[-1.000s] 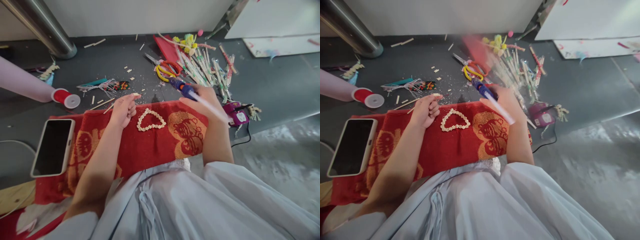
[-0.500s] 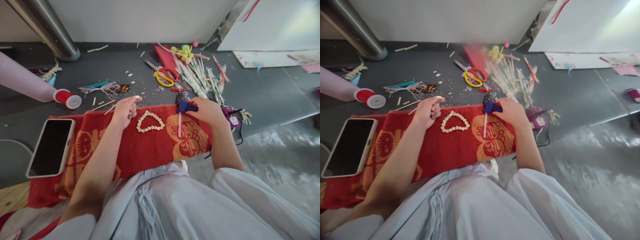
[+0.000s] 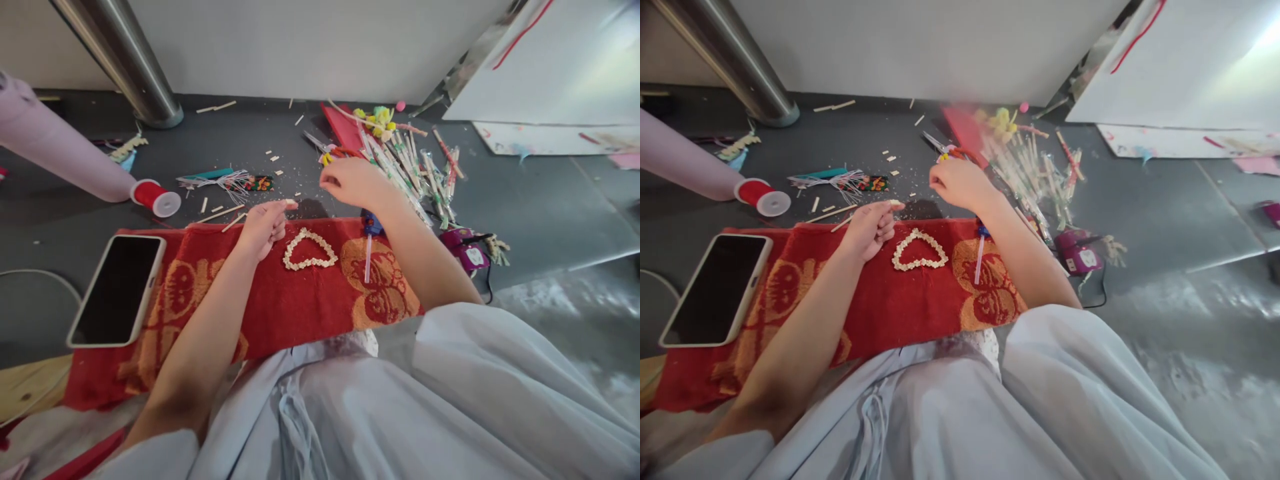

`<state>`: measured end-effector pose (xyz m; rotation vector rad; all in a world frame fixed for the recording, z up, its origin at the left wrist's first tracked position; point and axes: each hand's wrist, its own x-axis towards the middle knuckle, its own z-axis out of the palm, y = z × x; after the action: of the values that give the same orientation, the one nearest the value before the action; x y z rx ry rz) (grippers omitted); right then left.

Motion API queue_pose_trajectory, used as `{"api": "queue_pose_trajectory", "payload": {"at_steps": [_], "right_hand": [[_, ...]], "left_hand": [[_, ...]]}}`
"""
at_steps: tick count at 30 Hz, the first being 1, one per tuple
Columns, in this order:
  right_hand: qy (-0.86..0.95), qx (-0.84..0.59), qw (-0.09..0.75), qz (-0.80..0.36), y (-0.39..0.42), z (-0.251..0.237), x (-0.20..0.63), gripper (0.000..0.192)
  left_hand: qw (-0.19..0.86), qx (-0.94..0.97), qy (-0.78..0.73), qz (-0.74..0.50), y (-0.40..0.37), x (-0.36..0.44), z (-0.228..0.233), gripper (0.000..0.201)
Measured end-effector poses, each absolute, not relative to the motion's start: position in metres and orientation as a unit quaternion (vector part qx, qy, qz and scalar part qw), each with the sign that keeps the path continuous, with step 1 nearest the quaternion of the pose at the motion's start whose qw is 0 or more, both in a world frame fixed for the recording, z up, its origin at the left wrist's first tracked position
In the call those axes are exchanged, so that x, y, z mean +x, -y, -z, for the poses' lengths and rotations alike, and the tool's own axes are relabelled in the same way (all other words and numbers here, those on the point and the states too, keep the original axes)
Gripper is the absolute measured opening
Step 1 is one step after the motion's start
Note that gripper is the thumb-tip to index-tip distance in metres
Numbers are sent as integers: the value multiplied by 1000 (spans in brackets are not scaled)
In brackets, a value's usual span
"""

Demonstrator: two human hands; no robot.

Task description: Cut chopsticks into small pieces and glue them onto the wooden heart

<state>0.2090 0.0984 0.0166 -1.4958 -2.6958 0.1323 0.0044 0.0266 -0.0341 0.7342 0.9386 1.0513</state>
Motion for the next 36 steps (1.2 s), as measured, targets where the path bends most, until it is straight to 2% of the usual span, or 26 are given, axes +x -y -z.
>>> {"api": "queue_pose_trajectory", "payload": {"at_steps": [3,11,24,36], "right_hand": [[885,-462,34,-34,-129,-4,179,24],[901,-433,-20,-10,-169,14,131,28],[903,-426,-54,-3,-179,17,123,25],[921,-378,-92,28,-186,18,122,30]], "left_hand": [[706,323,-419,-472,-26,4,35,15],[721,315,-400,-469,-26,2,40,17],[728,310,-379,-480,-25,2,41,20],[728,313,-385,-473,-26,4,40,20]]}}
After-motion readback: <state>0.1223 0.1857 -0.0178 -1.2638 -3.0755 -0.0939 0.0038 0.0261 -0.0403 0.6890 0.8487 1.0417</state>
